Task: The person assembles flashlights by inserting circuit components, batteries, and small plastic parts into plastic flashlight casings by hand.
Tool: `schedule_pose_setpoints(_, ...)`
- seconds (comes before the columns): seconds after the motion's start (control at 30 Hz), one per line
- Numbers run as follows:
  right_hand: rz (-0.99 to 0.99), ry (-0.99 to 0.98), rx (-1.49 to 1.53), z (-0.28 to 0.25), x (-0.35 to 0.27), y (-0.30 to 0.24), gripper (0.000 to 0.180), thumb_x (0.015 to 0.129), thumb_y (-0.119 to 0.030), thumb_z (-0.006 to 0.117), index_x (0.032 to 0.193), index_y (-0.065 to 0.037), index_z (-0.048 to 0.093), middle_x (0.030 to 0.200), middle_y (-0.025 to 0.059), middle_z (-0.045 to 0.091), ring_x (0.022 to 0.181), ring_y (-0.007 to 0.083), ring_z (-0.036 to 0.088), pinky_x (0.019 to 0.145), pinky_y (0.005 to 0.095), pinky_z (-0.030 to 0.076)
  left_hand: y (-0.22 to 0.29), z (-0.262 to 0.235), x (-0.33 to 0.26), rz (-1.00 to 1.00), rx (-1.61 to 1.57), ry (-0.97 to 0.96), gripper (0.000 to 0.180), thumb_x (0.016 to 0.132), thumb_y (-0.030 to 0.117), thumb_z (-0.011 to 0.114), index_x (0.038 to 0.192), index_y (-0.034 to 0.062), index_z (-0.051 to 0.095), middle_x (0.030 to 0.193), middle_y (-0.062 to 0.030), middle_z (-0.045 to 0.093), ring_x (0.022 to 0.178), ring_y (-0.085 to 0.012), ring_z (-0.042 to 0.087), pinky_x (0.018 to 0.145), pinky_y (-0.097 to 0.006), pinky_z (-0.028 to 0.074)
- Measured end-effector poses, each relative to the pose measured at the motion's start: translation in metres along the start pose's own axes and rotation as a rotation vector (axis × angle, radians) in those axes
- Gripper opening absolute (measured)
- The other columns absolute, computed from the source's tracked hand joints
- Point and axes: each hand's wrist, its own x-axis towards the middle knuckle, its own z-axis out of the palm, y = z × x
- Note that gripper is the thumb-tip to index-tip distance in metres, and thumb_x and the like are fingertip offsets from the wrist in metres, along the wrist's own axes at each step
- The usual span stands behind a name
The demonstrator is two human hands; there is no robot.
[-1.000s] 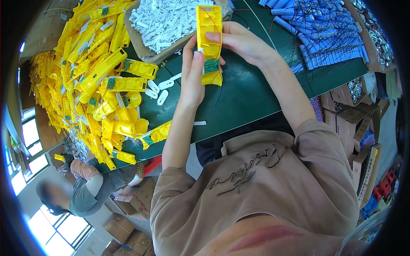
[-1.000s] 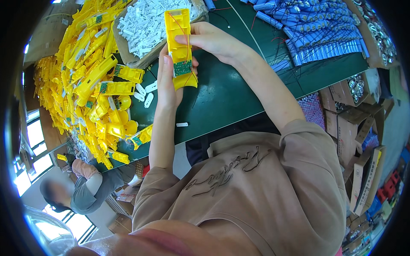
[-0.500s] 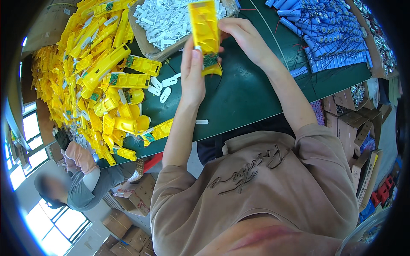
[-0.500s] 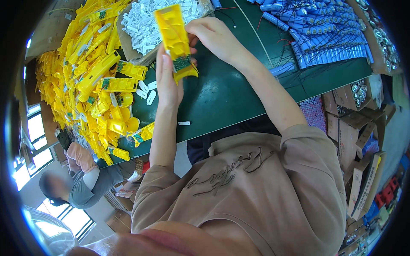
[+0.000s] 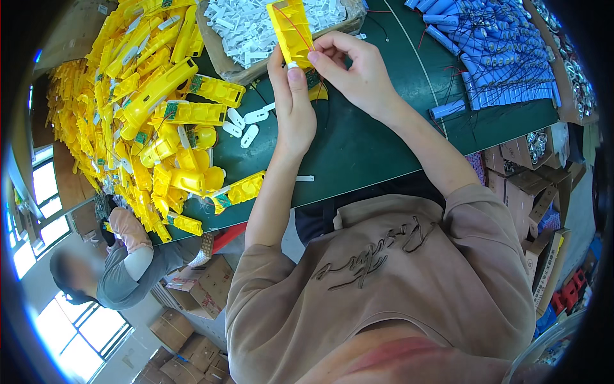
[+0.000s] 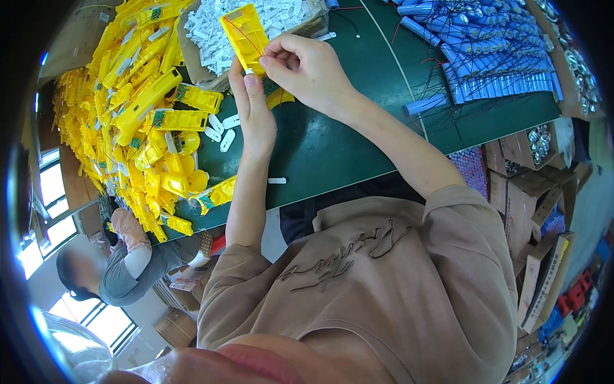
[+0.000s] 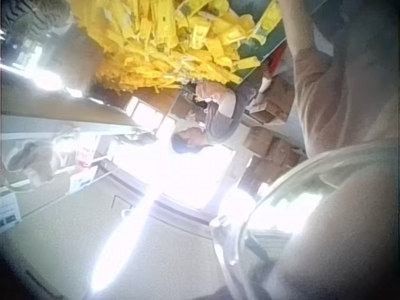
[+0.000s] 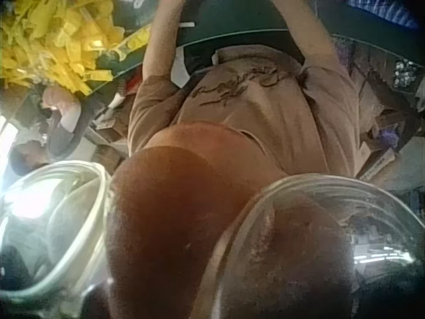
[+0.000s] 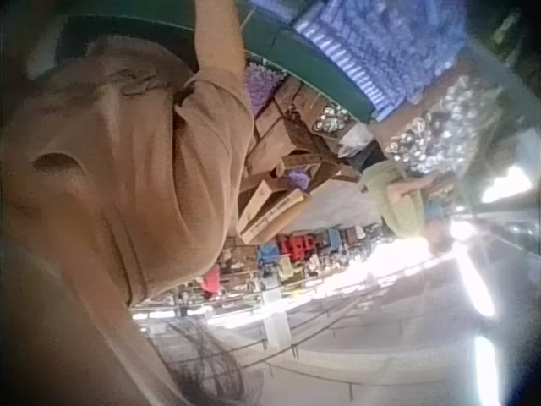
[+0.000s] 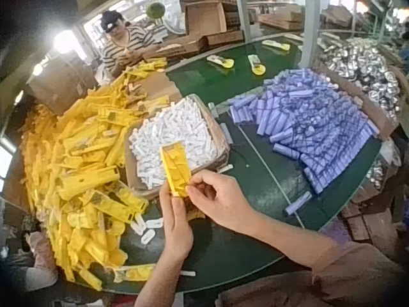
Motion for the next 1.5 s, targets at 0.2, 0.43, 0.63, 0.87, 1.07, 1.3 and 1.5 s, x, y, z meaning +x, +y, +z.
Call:
schedule_pose_setpoints(0.2, 0.093, -0.137, -0.084, 0.010, -0.003, 0.000, 0.017, 0.086, -0.018, 0.061, 0.088, -0.001, 0.060, 0.073, 0.0099, 0.062, 0.062, 0.0187, 0.061, 0.056, 0.0271, 0.046, -0.004, -0.001, -0.002, -0.109, -0.145, 0.087, 0.045, 0.101, 0.029, 0.030, 0.137, 0.0017, 0.029, 0.127, -0.0117, 0.043, 0.117, -0.0183, 0.041, 0.101, -0.032, 0.030)
schedule_pose_setpoints(0.43, -0.282, -0.004, -0.414, 0.021, -0.010, 0.006, 0.012, 0.084, -0.014, 0.061, 0.082, -0.004, 0.055, 0.073, 0.0093, 0.060, 0.065, 0.0251, 0.058, 0.060, 0.0328, 0.044, -0.003, -0.004, 0.002, -0.117, -0.199, 0.129, 0.043, 0.101, 0.027, 0.029, 0.136, 0.0004, 0.029, 0.122, -0.0107, 0.045, 0.109, -0.0160, 0.045, 0.096, -0.030, 0.035)
schedule_pose_setpoints(0.63, -0.515, 0.066, -0.527, 0.026, -0.012, 0.010, 0.011, 0.077, -0.007, 0.066, 0.080, -0.005, 0.055, 0.073, 0.0067, 0.057, 0.065, 0.0248, 0.056, 0.059, 0.0344, 0.043, -0.003, -0.006, 0.002, -0.234, -0.326, 0.157, 0.043, 0.101, 0.033, 0.027, 0.131, 0.0032, 0.035, 0.117, -0.0095, 0.048, 0.105, -0.0151, 0.046, 0.093, -0.029, 0.035)
schedule_pose_setpoints(0.87, -0.558, 0.095, -0.545, 0.030, -0.013, 0.005, 0.012, 0.072, -0.009, 0.066, 0.078, -0.008, 0.056, 0.067, 0.0065, 0.055, 0.064, 0.0236, 0.057, 0.060, 0.0349, 0.044, 0.008, -0.004, 0.004, -0.328, -0.506, 0.233, 0.034, 0.093, 0.008, 0.044, 0.126, 0.0036, 0.036, 0.106, -0.0116, 0.056, 0.095, -0.0188, 0.056, 0.085, -0.031, 0.044)
schedule_pose_setpoints(1.07, -0.132, -0.174, -0.590, -0.031, -0.011, -0.031, 0.012, 0.079, -0.018, 0.059, 0.082, -0.006, 0.059, 0.073, 0.0111, 0.060, 0.070, 0.0320, 0.060, 0.061, 0.0406, 0.047, 0.007, -0.011, 0.006, -0.324, -0.445, 0.139, 0.041, 0.092, 0.005, 0.043, 0.132, 0.0037, 0.031, 0.106, -0.0136, 0.056, 0.090, -0.0180, 0.056, 0.081, -0.032, 0.047)
schedule_pose_setpoints(1.3, -0.176, 0.003, -1.714, -0.146, -0.005, 0.023, 0.011, 0.066, -0.007, 0.060, 0.076, -0.003, 0.064, 0.078, 0.0163, 0.061, 0.072, 0.0312, 0.063, 0.061, 0.0404, 0.050, 0.005, -0.003, 0.009, -0.225, -0.390, 0.157, 0.037, 0.092, 0.007, 0.045, 0.128, 0.0050, 0.036, 0.103, -0.0145, 0.059, 0.080, -0.0176, 0.059, 0.076, -0.031, 0.048)
schedule_pose_setpoints(1.5, -0.353, -0.384, -1.376, -0.131, -0.007, 0.020, 0.021, 0.074, -0.005, 0.057, 0.094, -0.010, 0.058, 0.076, 0.0088, 0.058, 0.077, 0.0249, 0.061, 0.064, 0.0356, 0.049, 0.006, -0.006, 0.008, -0.194, -0.434, 0.166, 0.039, 0.092, 0.006, 0.045, 0.130, 0.0054, 0.035, 0.102, -0.0141, 0.058, 0.080, -0.0168, 0.058, 0.077, -0.030, 0.047)
